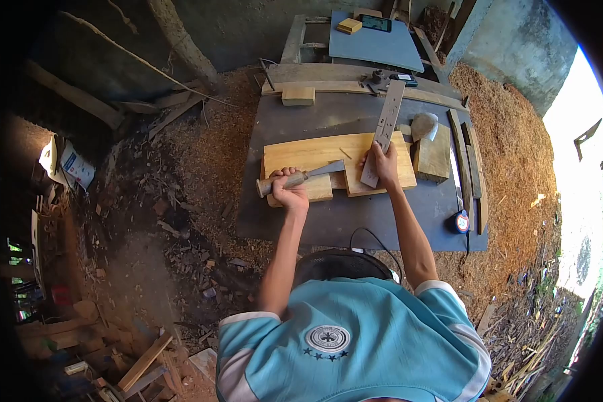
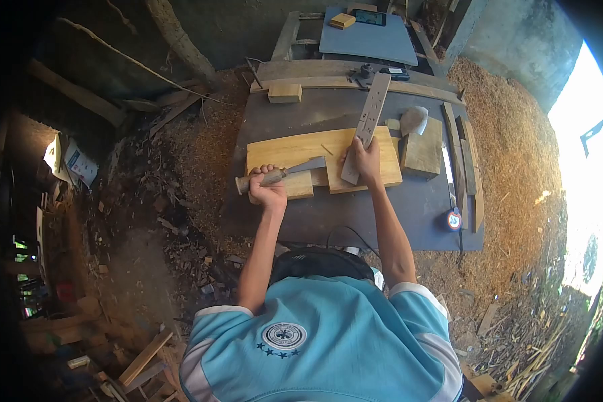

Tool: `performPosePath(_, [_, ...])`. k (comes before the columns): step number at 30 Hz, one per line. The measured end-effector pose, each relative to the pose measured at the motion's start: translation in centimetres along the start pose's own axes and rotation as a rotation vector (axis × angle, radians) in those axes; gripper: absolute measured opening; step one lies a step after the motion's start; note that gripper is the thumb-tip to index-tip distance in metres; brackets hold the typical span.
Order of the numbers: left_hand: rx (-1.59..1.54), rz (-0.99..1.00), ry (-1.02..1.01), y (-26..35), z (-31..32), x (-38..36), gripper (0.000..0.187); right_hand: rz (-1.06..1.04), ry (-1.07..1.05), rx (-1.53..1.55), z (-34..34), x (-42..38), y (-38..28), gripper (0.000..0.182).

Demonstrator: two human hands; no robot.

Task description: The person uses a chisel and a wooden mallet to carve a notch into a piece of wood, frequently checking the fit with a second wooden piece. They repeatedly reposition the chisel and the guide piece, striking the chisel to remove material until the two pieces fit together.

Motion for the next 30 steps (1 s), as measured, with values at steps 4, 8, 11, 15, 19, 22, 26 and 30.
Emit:
performPosePath(4, [0.041,0.03,-0.019,0.2,0.6,0.0,0.015,0.005,0.008,-0.009,-0.1,0.0,0.1,0.018])
performPosePath(8, [0.21,0.058,-0.066,0.6,3.1,-0.4,0.017,0.007,-0.012,0.006,0.1,0.0,0.2,0.019])
performPosePath(11, [0.413,0.067,-0.133,0.5,6.5,-1.2,0.018,0.009,-0.01,0.005,0.1,-0.1,0.2,0.019])
performPosePath(15, [0.589,0.088,-0.526,-1.3,12.1,-2.8,0.021,0.006,-0.012,0.011,0.0,0.1,0.2,0.018])
performPosePath(19, [1.383,0.208,-0.942,-4.0,18.3,-3.8,0.02,0.066,-0.037,-0.015,-0.5,0.0,1.1,0.019])
performPosePath(22, [1.396,0.187,-1.088,-6.5,21.2,-4.0,0.028,0.071,-0.025,-0.17,-1.2,-1.5,0.2,0.02])
performPosePath(26, [1.41,0.253,-1.183,-8.7,23.0,-3.9,0.033,0.086,-0.111,-0.152,-0.7,-4.9,-4.1,0.022])
performPosePath(30, [1.468,0.182,-1.168,-11.0,22.3,-3.2,0.037,-0.069,-0.116,-0.208,-0.3,-7.4,-13.3,0.033])
Point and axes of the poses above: each hand's wrist, its own x-axis towards the middle knuckle, its own z-axis out of the palm, y = z × x, the point moved 10 cm from there along x, towards the middle knuckle, and after that the axes turned 2 degrees about -x, right-handed, at the moved point
